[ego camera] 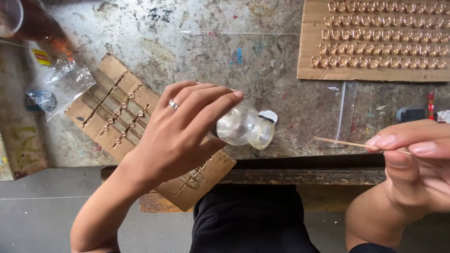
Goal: The person paints the neck of a small clear bottle black using a wooden stick, then switches to a paintbrush to apply black paint to a small area on the work surface. The person handles paint bottles and a tissue during the process.
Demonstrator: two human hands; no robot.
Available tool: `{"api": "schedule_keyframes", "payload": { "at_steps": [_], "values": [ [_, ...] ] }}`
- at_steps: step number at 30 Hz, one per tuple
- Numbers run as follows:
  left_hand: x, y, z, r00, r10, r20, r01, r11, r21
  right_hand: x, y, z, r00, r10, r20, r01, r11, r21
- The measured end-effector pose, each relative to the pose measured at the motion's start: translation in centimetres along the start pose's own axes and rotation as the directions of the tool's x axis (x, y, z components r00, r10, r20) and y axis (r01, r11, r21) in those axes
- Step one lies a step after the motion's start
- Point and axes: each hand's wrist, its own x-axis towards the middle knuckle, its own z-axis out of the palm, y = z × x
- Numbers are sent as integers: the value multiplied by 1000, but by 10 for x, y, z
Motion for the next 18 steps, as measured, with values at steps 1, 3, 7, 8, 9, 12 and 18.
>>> {"api": "schedule_keyframes", "payload": {
  "at_steps": [1, 3, 7, 8, 9, 12, 18],
  "values": [
    [6, 3, 0, 1000, 3, 4, -3, 1000, -1, -1, -2, -4, 1000, 3, -4, -3, 1000, 0],
    [18, 10, 2, 997, 73, 3, -73, 995, 74, -4, -6, -12, 996, -30, 89, 32, 999, -22],
    [26, 16, 8, 991, 108, 83, -117, 988, 103, -26, 11, -45, 986, -108, 127, 106, 994, 18],
    [27, 18, 8, 990, 116, 81, -123, 988, 96, -32, 11, -50, 976, -145, 160, 144, 989, 21],
    [30, 19, 8, 989, 125, 80, -132, 987, 88, -38, 10, -53, 965, -182, 191, 181, 983, 24],
    [31, 21, 10, 990, 130, 58, -132, 991, 37, -6, -67, -2, 985, 16, 170, 8, 991, -134],
    [27, 24, 10, 990, 116, 85, -115, 993, -13, 65, -84, 13, 807, -126, 577, 232, 966, -113]
  ]
}}
